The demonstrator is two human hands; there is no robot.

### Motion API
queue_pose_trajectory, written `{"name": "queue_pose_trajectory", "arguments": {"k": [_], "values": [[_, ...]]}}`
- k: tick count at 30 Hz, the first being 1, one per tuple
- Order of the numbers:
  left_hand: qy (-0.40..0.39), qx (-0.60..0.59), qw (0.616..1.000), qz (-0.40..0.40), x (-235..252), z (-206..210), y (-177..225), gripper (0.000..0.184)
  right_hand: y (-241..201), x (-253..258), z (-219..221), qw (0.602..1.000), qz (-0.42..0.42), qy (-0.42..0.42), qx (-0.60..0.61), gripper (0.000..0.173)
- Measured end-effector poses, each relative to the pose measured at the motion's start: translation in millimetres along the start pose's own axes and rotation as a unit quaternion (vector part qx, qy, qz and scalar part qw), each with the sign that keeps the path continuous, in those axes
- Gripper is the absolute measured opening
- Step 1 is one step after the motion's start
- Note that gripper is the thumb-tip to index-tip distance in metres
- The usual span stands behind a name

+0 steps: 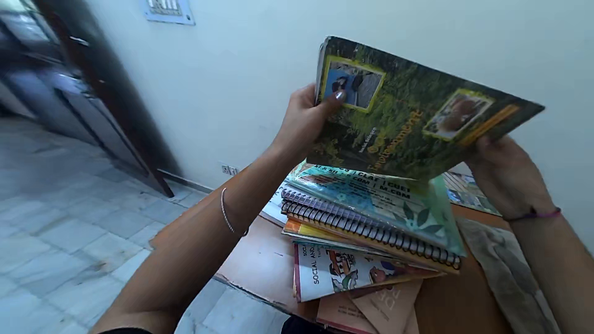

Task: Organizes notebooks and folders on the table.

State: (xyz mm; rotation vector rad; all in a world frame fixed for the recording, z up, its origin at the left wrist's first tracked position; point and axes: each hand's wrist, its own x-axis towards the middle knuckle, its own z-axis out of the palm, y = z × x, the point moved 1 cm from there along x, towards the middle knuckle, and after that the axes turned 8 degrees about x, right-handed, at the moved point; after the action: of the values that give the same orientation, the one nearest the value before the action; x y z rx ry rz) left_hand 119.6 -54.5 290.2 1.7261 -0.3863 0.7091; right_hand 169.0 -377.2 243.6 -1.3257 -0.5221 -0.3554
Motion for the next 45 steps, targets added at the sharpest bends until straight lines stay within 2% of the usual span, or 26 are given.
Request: {"name": "queue_pose_trajectory", "arguments": {"k": [4, 8, 14, 17, 20, 23, 27, 29, 32, 34, 37, 40, 42, 45], "values": [[-0.027, -0.065, 0.994, -0.082, 24, -5, 5, 0.015, -24, 17, 10, 0.999, -0.012, 0.039, -0.015, 0.018], [-0.055, -0.099, 0.989, -0.098, 30, -7, -2, 0.017, -37, 16, 14, 0.999, 0.006, 0.045, -0.023, 0.02], [-0.108, -0.11, 0.977, -0.147, 19, -5, -41, 0.017, -1, -9, 5, 0.992, 0.096, 0.006, -0.076, 0.04], [-0.124, -0.107, 0.974, -0.154, 16, -5, -49, 0.02, 12, -17, -2, 0.989, 0.128, -0.008, -0.078, 0.044], [-0.112, -0.114, 0.973, -0.164, 14, -4, -53, 0.02, 22, -25, -10, 0.981, 0.129, -0.012, -0.146, 0.045], [-0.096, -0.127, 0.971, -0.179, 14, 4, -52, 0.02, 29, -28, -19, 0.977, 0.07, 0.016, -0.199, 0.037], [-0.134, -0.141, 0.964, -0.182, 22, 23, -50, 0.02, 20, -16, -32, 0.985, 0.015, 0.1, -0.14, 0.03], [-0.159, -0.12, 0.963, -0.18, 26, 33, -47, 0.022, 12, -10, -45, 0.983, 0.004, 0.131, -0.131, 0.029], [-0.189, -0.062, 0.963, -0.18, 26, 37, -47, 0.036, 2, -3, -76, 0.976, -0.004, 0.173, -0.13, 0.029], [-0.187, -0.008, 0.966, -0.177, 17, 35, -51, 0.036, -1, 4, -103, 0.97, 0.001, 0.208, -0.125, 0.028], [-0.201, 0.093, 0.969, -0.111, -11, 24, -62, 0.031, -2, 18, -148, 0.96, 0.024, 0.25, -0.12, 0.028], [-0.141, 0.219, 0.965, 0.038, -61, 8, -79, 0.025, 10, 39, -191, 0.949, 0.056, 0.273, -0.145, 0.031], [-0.075, 0.276, 0.948, 0.14, -91, 0, -94, 0.027, 32, 51, -218, 0.943, 0.097, 0.277, -0.16, 0.036], [-0.064, 0.314, 0.928, 0.191, -121, -7, -102, 0.032, 86, 55, -251, 0.923, 0.198, 0.27, -0.19, 0.039]]}}
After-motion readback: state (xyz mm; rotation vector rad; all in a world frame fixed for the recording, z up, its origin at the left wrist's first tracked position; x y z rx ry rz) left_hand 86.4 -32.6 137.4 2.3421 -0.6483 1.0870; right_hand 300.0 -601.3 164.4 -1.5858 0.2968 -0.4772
